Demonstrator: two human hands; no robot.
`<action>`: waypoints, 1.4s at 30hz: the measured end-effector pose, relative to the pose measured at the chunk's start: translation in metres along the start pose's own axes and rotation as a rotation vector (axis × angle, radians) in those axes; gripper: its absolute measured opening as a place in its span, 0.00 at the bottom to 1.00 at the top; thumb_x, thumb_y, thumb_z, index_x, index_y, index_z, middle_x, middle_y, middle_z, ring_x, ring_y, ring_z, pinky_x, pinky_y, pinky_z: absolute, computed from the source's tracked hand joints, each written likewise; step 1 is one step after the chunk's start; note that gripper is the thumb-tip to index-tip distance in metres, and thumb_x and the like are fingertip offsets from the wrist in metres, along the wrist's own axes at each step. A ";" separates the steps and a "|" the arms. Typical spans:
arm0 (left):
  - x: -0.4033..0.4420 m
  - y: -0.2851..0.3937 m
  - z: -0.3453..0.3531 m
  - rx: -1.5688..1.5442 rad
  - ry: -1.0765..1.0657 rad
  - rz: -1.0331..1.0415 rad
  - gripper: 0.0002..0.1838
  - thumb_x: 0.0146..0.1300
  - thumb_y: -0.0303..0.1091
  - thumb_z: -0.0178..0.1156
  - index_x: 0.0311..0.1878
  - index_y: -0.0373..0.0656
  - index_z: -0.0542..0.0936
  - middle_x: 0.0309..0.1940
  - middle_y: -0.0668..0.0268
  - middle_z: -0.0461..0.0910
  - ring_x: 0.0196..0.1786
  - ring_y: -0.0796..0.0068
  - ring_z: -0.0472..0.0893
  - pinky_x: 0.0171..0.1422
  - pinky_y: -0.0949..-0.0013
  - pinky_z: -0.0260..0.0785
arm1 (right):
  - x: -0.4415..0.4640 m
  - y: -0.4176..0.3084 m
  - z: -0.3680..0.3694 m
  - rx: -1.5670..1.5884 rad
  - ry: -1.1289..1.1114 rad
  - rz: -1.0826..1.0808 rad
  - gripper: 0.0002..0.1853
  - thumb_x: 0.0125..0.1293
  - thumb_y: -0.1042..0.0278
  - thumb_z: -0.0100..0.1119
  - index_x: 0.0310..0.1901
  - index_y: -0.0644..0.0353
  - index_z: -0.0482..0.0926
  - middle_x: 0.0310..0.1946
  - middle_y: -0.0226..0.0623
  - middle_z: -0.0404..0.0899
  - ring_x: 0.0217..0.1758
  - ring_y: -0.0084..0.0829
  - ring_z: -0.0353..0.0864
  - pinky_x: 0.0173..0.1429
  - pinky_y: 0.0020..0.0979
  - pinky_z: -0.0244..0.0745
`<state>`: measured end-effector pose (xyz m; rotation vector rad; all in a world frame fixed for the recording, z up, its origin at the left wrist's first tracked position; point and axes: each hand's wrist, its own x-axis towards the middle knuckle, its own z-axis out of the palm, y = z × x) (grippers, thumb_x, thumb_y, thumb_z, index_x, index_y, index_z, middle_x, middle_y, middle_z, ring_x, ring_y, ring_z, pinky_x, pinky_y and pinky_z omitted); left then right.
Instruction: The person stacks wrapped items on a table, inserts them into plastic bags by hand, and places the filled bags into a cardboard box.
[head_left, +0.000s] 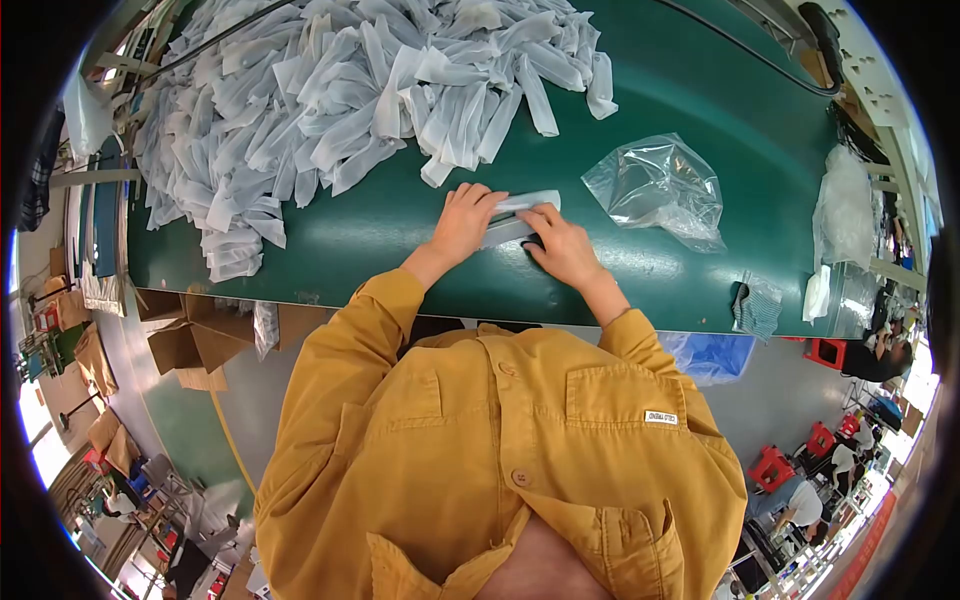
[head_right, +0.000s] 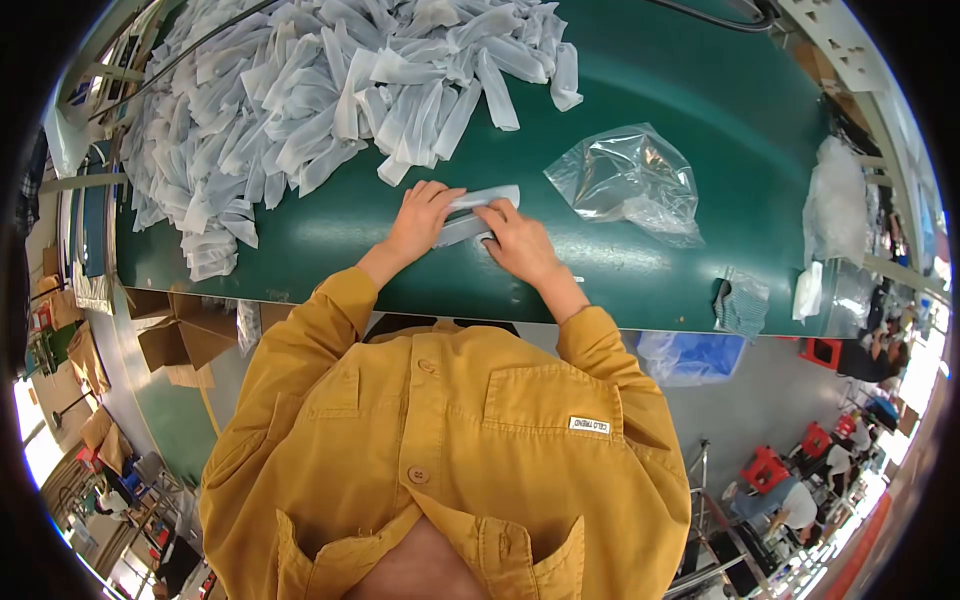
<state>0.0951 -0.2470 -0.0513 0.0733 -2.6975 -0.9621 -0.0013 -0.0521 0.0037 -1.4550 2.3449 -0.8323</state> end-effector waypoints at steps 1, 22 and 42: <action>0.000 -0.002 0.000 0.009 0.007 0.003 0.17 0.59 0.28 0.63 0.53 0.46 0.81 0.42 0.64 0.75 0.48 0.61 0.74 0.51 0.59 0.65 | 0.000 0.005 0.005 -0.014 0.033 0.022 0.18 0.55 0.76 0.66 0.49 0.60 0.76 0.46 0.43 0.75 0.40 0.50 0.81 0.41 0.44 0.78; -0.017 0.008 -0.002 0.282 -0.144 0.195 0.34 0.54 0.43 0.69 0.61 0.38 0.71 0.52 0.57 0.71 0.56 0.57 0.70 0.61 0.57 0.61 | 0.156 0.024 0.015 -0.452 0.469 0.414 0.33 0.52 0.39 0.70 0.46 0.63 0.76 0.52 0.49 0.71 0.55 0.51 0.73 0.52 0.48 0.70; -0.009 0.004 -0.024 0.083 -0.154 0.240 0.28 0.47 0.44 0.75 0.51 0.47 0.80 0.72 0.51 0.56 0.76 0.44 0.51 0.77 0.40 0.48 | 0.020 0.050 0.019 -0.047 0.159 0.131 0.07 0.59 0.80 0.53 0.39 0.59 0.73 0.32 0.46 0.77 0.33 0.55 0.78 0.37 0.51 0.74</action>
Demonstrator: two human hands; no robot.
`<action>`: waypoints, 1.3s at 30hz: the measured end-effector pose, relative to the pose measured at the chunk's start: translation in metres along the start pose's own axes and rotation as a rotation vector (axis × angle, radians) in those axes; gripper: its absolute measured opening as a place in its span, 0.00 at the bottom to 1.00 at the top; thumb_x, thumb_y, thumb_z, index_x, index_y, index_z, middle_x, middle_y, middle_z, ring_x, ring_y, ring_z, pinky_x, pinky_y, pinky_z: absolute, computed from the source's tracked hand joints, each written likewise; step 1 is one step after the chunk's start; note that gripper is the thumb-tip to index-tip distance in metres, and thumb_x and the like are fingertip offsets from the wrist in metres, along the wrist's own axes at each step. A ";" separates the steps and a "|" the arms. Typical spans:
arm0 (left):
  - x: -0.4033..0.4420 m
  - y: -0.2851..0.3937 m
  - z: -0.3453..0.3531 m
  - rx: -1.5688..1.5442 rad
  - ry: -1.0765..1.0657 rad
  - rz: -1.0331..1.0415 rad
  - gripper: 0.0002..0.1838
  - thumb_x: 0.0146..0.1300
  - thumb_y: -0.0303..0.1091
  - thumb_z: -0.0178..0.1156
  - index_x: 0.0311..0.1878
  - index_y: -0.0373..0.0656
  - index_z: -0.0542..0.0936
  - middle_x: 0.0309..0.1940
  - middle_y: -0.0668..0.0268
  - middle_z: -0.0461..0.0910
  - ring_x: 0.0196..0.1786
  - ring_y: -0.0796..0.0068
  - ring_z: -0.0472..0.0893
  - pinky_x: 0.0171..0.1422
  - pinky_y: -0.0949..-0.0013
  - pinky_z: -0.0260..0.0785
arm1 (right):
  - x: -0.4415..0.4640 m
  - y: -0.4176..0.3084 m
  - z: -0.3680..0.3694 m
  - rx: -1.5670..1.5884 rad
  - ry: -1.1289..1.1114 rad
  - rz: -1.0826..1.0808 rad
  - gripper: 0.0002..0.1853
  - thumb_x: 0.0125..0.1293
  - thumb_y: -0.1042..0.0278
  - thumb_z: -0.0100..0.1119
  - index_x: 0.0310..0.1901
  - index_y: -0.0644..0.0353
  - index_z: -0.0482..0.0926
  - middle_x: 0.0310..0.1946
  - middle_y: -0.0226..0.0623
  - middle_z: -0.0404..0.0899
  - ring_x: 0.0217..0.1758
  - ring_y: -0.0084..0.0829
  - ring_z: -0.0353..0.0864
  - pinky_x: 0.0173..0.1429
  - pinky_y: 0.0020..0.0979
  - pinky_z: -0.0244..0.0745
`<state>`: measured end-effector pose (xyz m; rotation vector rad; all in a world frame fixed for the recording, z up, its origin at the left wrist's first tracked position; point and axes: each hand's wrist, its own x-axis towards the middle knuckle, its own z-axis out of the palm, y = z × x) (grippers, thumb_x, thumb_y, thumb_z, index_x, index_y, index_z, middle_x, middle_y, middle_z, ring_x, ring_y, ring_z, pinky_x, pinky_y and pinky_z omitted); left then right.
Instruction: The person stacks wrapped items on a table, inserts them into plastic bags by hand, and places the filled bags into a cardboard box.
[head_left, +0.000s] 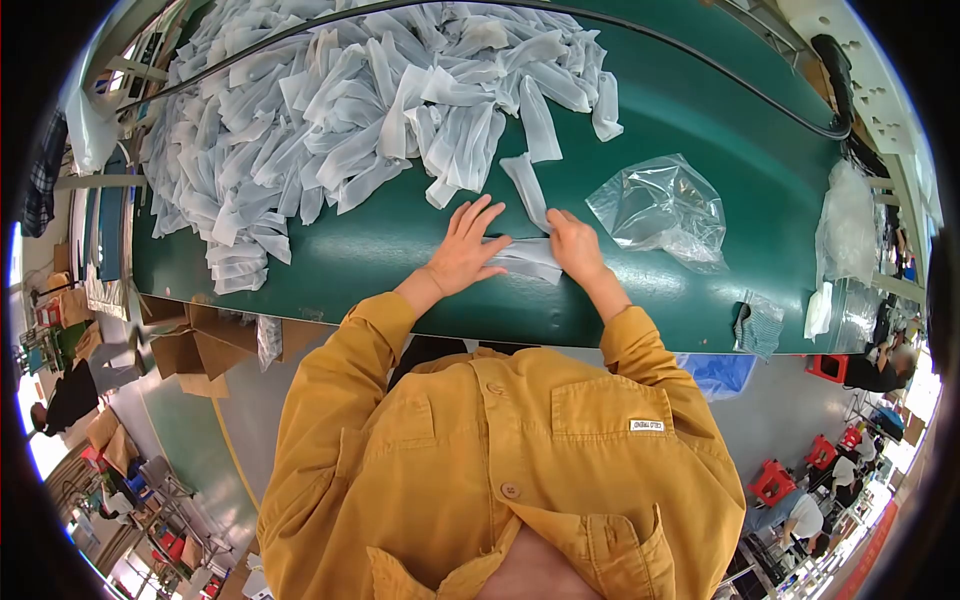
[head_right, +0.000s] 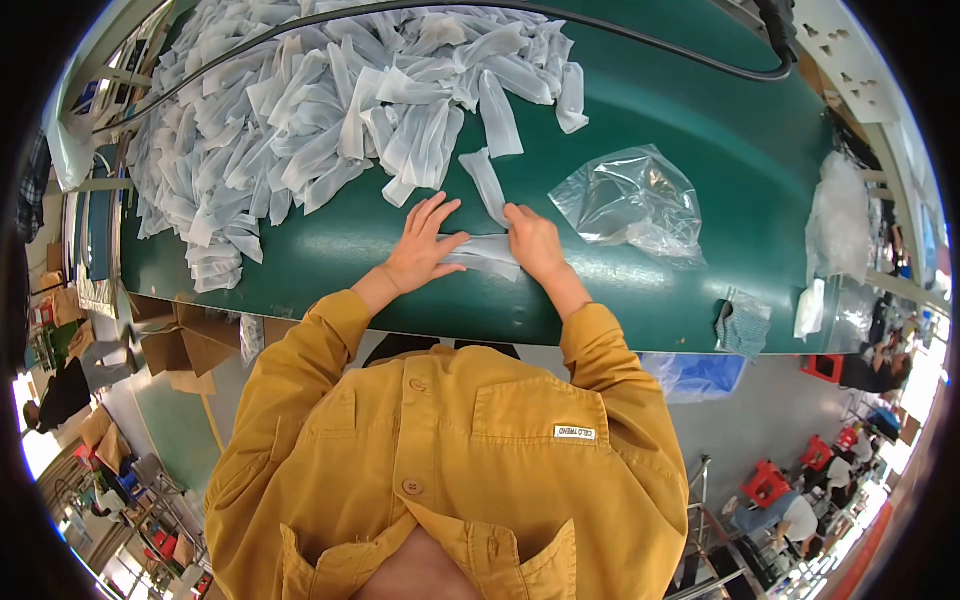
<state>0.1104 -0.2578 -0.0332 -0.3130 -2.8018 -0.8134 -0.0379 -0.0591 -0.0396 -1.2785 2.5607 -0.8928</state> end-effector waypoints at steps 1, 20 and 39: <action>0.001 0.000 -0.002 -0.015 -0.006 0.000 0.27 0.46 0.44 0.75 0.51 0.48 0.80 0.73 0.51 0.55 0.77 0.43 0.50 0.77 0.39 0.48 | -0.003 0.002 -0.005 0.029 -0.021 0.005 0.08 0.59 0.80 0.53 0.39 0.59 0.73 0.32 0.46 0.76 0.34 0.56 0.78 0.37 0.52 0.73; 0.008 0.004 0.017 -0.059 -0.087 0.059 0.39 0.50 0.43 0.73 0.64 0.40 0.70 0.60 0.56 0.67 0.62 0.51 0.66 0.66 0.51 0.61 | 0.114 0.018 0.004 -0.126 0.184 0.334 0.10 0.64 0.65 0.60 0.43 0.60 0.78 0.38 0.45 0.80 0.39 0.50 0.82 0.42 0.45 0.77; 0.018 -0.012 0.042 -0.146 -0.012 0.090 0.35 0.41 0.56 0.73 0.52 0.49 0.80 0.59 0.50 0.69 0.62 0.44 0.67 0.67 0.41 0.56 | 0.063 0.037 -0.056 0.148 -0.114 -0.086 0.16 0.54 0.59 0.72 0.41 0.57 0.82 0.42 0.41 0.78 0.49 0.44 0.78 0.52 0.42 0.75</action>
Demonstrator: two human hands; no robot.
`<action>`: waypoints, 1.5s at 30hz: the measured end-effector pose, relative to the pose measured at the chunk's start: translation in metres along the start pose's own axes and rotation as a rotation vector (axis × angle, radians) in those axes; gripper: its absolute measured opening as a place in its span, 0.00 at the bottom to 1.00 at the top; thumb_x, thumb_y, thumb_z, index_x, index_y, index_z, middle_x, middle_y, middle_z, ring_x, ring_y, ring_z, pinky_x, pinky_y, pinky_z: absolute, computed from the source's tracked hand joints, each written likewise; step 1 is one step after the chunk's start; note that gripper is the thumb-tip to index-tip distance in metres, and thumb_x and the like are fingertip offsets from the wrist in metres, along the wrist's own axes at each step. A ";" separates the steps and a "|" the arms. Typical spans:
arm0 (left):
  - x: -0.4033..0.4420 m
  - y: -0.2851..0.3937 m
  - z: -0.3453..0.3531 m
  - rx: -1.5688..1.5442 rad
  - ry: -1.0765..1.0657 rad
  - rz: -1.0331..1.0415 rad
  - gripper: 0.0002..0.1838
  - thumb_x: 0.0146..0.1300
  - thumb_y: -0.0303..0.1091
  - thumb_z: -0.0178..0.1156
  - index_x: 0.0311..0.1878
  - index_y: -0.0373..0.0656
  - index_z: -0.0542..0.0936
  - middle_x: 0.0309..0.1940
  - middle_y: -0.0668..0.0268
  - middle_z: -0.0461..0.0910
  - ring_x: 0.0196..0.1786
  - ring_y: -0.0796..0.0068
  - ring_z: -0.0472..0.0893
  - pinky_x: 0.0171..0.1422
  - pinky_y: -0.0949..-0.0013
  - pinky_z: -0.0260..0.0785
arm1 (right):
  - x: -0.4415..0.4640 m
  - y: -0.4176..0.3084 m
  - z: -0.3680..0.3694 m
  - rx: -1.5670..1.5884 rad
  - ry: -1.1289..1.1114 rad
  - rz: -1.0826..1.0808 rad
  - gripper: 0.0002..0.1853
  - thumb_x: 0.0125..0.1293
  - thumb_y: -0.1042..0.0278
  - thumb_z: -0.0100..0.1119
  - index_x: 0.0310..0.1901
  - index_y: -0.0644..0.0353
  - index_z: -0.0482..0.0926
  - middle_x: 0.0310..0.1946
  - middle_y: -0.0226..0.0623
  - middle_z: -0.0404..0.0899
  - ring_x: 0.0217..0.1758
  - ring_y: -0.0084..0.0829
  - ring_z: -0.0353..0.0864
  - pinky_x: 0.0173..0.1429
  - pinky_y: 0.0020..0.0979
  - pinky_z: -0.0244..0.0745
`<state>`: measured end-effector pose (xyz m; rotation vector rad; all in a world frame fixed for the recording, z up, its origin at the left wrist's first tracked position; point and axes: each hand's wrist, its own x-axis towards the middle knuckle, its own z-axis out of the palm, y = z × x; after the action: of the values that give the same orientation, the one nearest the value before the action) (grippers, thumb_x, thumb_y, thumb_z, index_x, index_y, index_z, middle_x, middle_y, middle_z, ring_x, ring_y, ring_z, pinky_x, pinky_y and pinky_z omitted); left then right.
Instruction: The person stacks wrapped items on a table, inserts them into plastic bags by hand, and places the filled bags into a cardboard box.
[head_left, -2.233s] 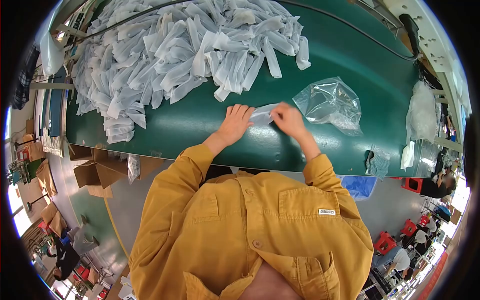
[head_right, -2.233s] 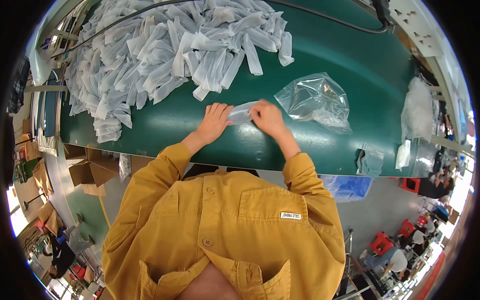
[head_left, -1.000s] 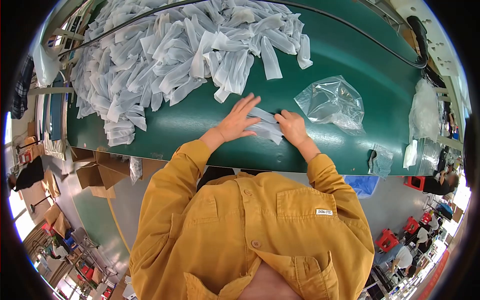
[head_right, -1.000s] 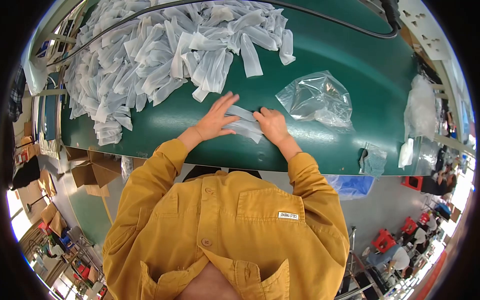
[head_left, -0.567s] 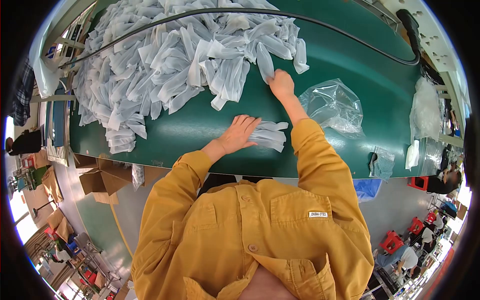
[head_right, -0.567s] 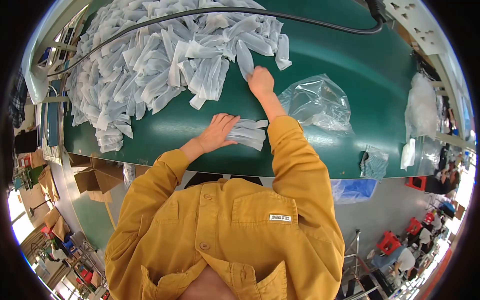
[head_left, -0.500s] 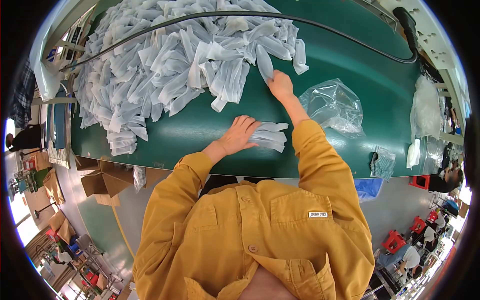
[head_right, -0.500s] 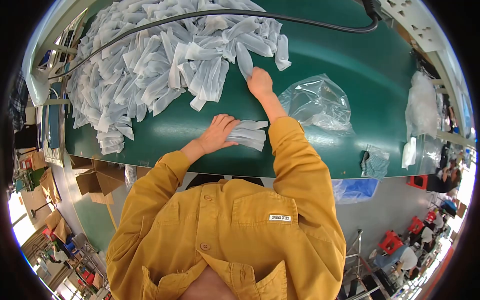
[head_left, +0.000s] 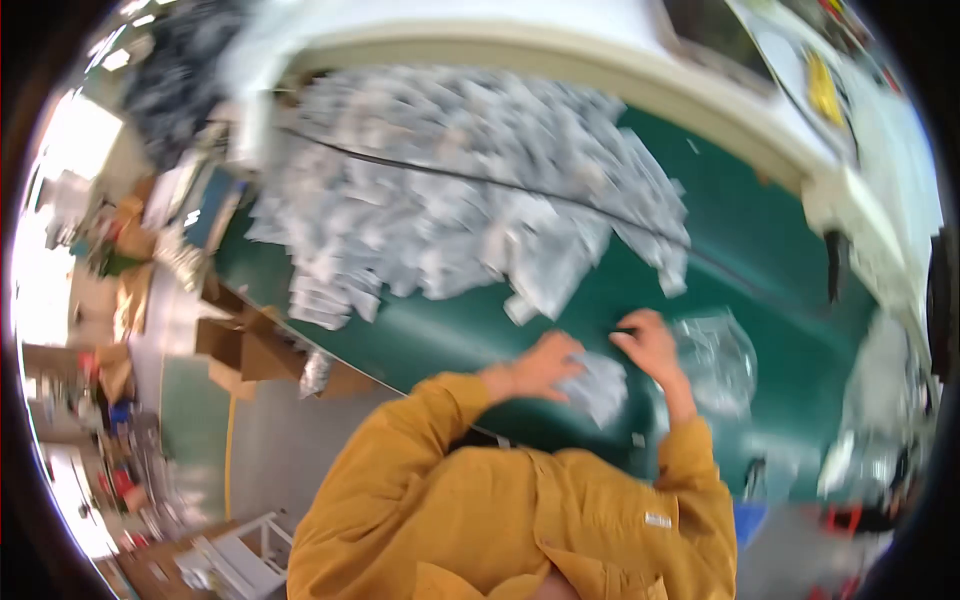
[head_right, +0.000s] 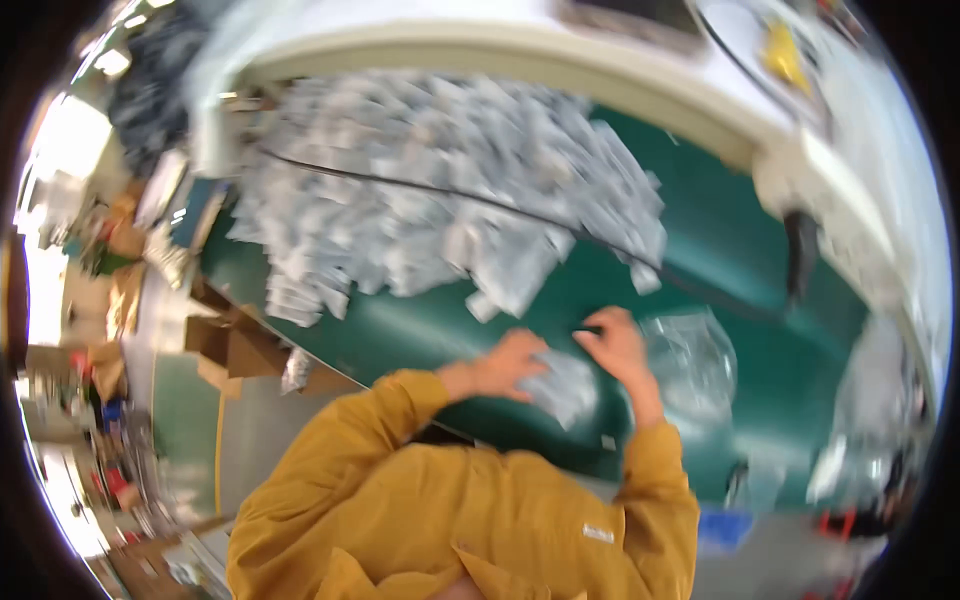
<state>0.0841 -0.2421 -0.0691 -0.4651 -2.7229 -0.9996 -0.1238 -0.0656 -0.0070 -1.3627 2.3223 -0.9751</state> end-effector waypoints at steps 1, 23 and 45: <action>-0.002 0.002 0.001 0.046 -0.005 0.024 0.36 0.42 0.55 0.73 0.54 0.48 0.78 0.60 0.50 0.68 0.63 0.44 0.66 0.69 0.40 0.55 | 0.020 0.022 -0.001 -0.202 0.244 0.065 0.19 0.56 0.58 0.72 0.44 0.61 0.82 0.46 0.45 0.79 0.49 0.47 0.78 0.55 0.40 0.74; 0.000 0.054 -0.039 0.169 -0.050 -0.058 0.49 0.36 0.51 0.80 0.63 0.43 0.72 0.72 0.46 0.55 0.78 0.41 0.46 0.79 0.39 0.39 | -0.069 0.006 0.062 -0.118 0.193 0.177 0.12 0.55 0.80 0.56 0.40 0.58 0.71 0.29 0.50 0.77 0.36 0.57 0.79 0.39 0.49 0.73; -0.012 0.017 0.033 -0.254 0.363 -0.235 0.24 0.62 0.30 0.59 0.61 0.38 0.68 0.61 0.49 0.66 0.67 0.46 0.64 0.74 0.54 0.58 | -0.088 -0.075 0.067 -0.361 -0.069 -0.151 0.59 0.38 0.42 0.80 0.71 0.59 0.62 0.67 0.54 0.62 0.68 0.56 0.61 0.70 0.53 0.59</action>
<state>0.0984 -0.2111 -0.0874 0.0075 -2.3718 -1.3492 0.0082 -0.0429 -0.0141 -1.6975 2.4546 -0.5500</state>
